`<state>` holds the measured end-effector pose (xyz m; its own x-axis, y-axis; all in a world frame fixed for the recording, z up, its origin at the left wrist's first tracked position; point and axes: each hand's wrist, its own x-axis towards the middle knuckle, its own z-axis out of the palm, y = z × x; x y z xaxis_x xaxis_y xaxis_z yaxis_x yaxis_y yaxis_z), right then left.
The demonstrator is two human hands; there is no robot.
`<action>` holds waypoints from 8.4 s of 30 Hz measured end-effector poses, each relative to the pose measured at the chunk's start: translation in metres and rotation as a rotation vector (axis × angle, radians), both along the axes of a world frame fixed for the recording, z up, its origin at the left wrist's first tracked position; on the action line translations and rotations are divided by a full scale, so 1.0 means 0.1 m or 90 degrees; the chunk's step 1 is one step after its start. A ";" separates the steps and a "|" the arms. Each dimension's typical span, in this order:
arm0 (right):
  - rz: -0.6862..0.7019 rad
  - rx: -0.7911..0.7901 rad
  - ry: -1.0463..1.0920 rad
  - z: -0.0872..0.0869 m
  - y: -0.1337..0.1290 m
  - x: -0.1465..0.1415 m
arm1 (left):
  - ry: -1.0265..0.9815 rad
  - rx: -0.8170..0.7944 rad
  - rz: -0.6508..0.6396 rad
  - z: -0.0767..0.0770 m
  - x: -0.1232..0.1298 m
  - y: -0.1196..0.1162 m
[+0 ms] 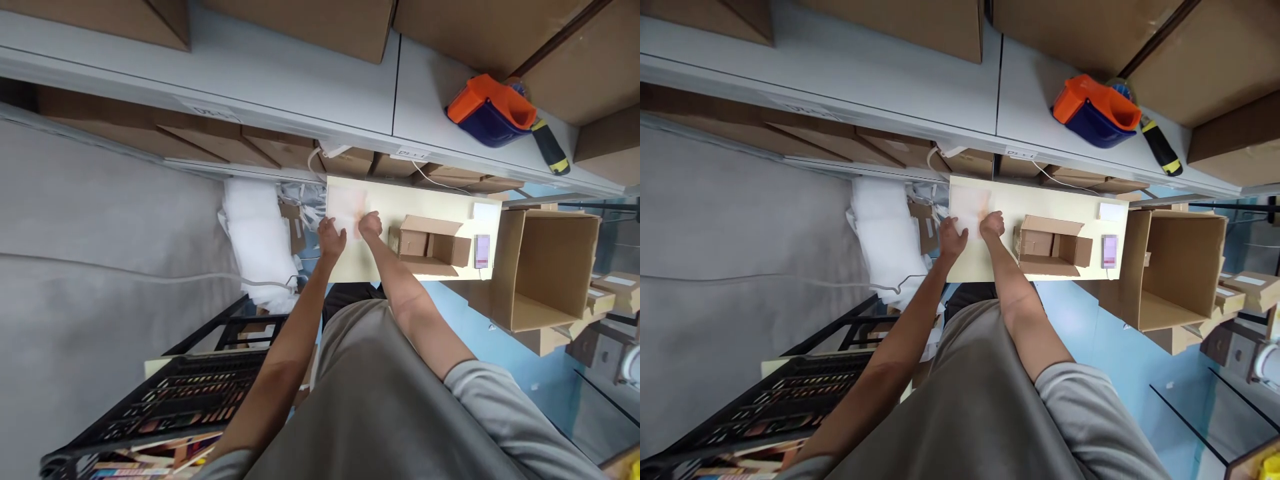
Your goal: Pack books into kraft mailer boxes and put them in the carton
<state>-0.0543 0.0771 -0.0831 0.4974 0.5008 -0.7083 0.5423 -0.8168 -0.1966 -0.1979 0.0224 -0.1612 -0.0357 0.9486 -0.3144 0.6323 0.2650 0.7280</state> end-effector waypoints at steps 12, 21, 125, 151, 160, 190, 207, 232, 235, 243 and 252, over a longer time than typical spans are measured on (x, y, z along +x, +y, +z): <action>0.040 0.098 0.047 0.31 -0.16 -0.18 | -0.055 -0.132 0.184 0.17 0.08 0.00; 0.289 0.397 0.162 1.52 -0.47 0.03 | -0.153 0.089 0.147 1.03 0.00 0.12; -0.028 0.373 0.159 0.71 -1.97 2.95 | 0.006 0.017 -0.111 1.44 1.48 -0.59; 0.512 0.365 -0.344 2.98 0.94 2.26 | -0.087 0.433 -0.139 3.35 2.04 0.54; 0.393 0.626 0.245 2.79 -0.24 2.05 | -0.248 0.401 0.015 3.14 1.68 -0.35; 0.504 0.754 0.207 2.56 -1.86 2.08 | -0.301 0.458 -0.098 3.87 0.99 -1.06; 0.680 0.842 0.010 2.68 -1.83 2.45 | -0.215 0.455 -0.232 4.08 0.96 -0.96; 0.698 0.802 0.010 2.75 -1.91 2.50 | -0.182 0.452 -0.294 3.99 0.94 -1.07; 0.698 0.796 0.020 2.75 -1.92 2.51 | -0.162 0.460 -0.299 3.99 0.94 -1.06; 0.698 0.770 0.043 2.75 -1.96 2.51 | -0.161 0.455 -0.278 3.95 1.01 -1.07; 0.709 0.796 0.023 2.74 -1.95 2.49 | -0.162 0.525 -0.279 3.95 1.06 -1.02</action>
<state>0.1948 -0.1181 0.1906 -0.4711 0.8012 0.3690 0.6916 0.5951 -0.4092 -0.0917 -0.0800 0.2339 0.3510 0.7872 0.5070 0.3511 -0.6126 0.7081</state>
